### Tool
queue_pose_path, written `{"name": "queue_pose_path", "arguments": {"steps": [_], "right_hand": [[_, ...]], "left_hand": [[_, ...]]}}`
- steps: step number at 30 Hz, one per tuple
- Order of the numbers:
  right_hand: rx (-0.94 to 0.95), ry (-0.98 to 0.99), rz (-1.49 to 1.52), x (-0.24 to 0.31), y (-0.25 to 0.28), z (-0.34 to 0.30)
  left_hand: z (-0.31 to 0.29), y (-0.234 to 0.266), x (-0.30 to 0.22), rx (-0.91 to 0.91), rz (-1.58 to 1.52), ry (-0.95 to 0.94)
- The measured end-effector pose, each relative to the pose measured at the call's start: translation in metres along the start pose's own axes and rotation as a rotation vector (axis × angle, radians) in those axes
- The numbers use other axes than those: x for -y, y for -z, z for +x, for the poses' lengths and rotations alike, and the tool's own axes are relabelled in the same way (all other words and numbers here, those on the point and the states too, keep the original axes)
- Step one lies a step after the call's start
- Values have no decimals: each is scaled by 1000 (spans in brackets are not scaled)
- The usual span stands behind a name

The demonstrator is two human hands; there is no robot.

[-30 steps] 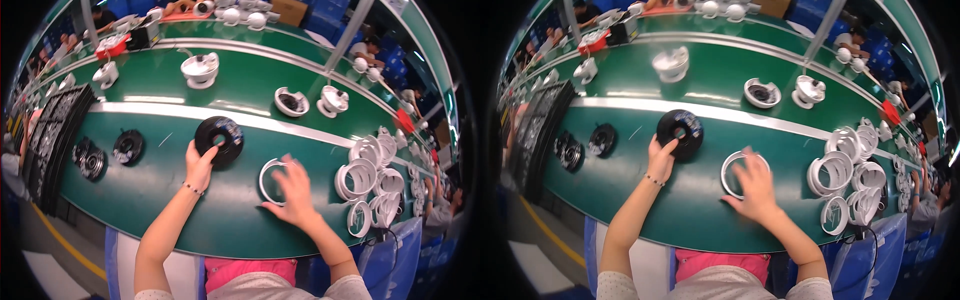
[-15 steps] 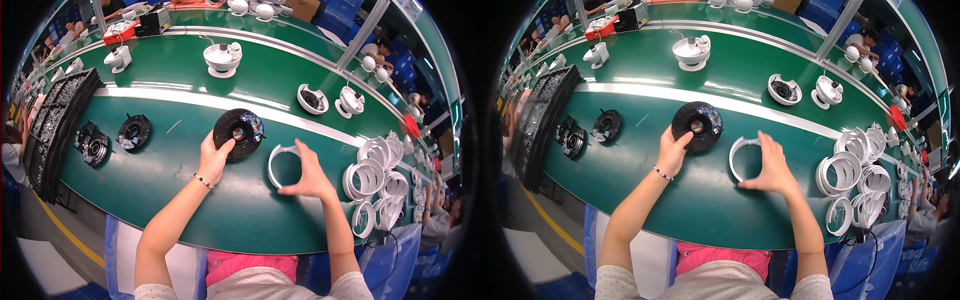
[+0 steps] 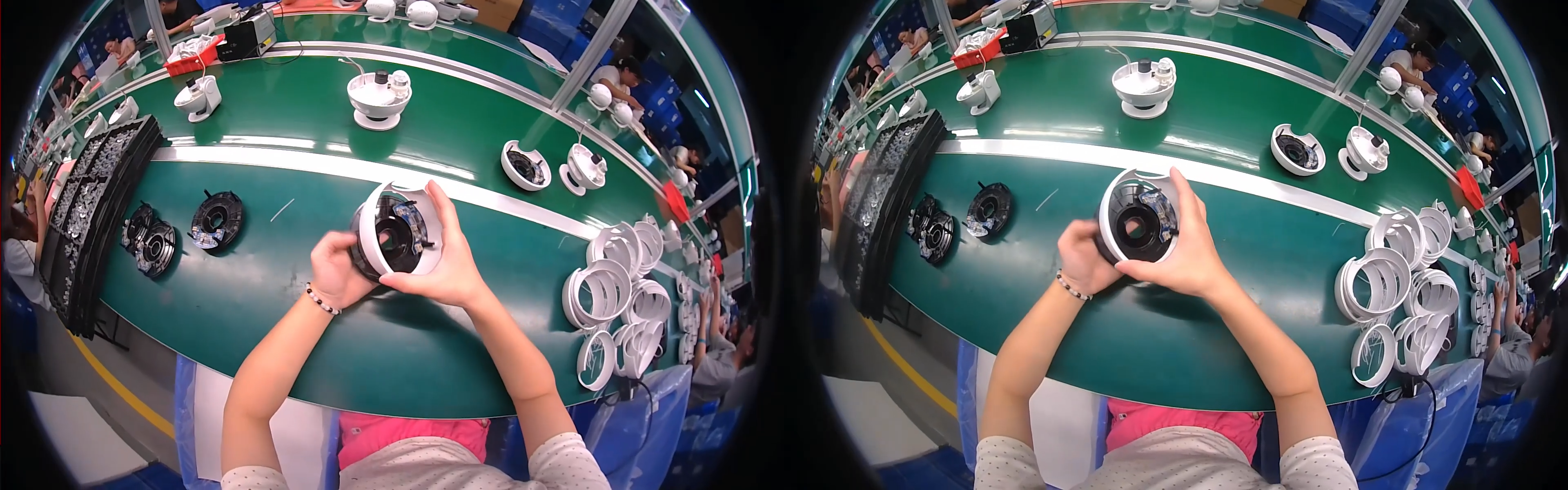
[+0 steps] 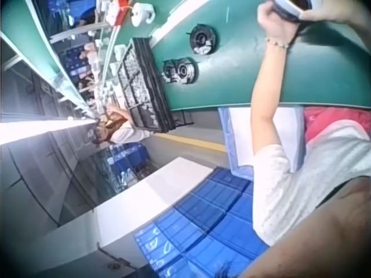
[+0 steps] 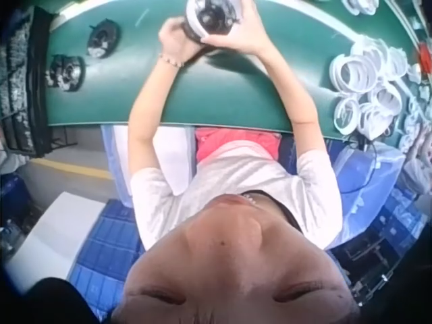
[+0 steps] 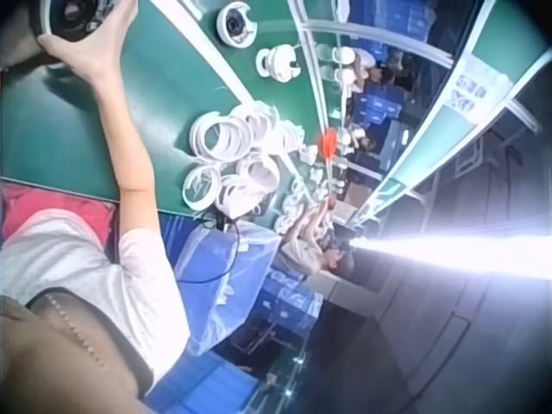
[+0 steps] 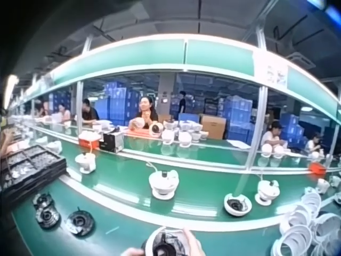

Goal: Assembling internal electronic components into dome-shaped fixture housings on a factory production line.

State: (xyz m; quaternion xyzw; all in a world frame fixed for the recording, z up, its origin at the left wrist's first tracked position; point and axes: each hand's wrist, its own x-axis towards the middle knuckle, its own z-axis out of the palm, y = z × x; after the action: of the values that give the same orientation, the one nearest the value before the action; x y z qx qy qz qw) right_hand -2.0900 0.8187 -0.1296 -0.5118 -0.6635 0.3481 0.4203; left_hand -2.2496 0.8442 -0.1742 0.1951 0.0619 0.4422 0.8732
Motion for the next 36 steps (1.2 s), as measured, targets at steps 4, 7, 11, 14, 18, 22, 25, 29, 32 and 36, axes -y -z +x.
{"name": "queue_pose_path", "arguments": {"steps": [4, 7, 11, 14, 18, 22, 25, 29, 32, 36], "right_hand": [[46, 190, -98, 1, 2, 2], [114, 134, -13, -2, 0, 0], [138, -9, 339, -13, 4, 4], [186, 117, 39, -8, 0, 2], [190, 190, -79, -1, -4, 3], [192, 303, -166, 0, -4, 5], [226, 266, -65, -4, -2, 9], [285, 148, 158, 0, 4, 13], [257, 294, -330, 3, -13, 7], [243, 289, -326, -2, -14, 8]], "left_hand": [[1, -17, -4, -113, -126, 78], [2, -8, -2, -179, 12, 58], [4, -10, -3, -201, -46, 71], [3, -10, -2, -224, -60, 102], [5, -4, -2, -145, 3, 0], [6, 2, -2, -158, 39, -9], [4, -3, -2, -169, -31, 5], [3, -3, -2, -223, -55, 41], [2, 0, 5, -278, -58, -39], [1, -3, 2, -268, -47, -10]]}}
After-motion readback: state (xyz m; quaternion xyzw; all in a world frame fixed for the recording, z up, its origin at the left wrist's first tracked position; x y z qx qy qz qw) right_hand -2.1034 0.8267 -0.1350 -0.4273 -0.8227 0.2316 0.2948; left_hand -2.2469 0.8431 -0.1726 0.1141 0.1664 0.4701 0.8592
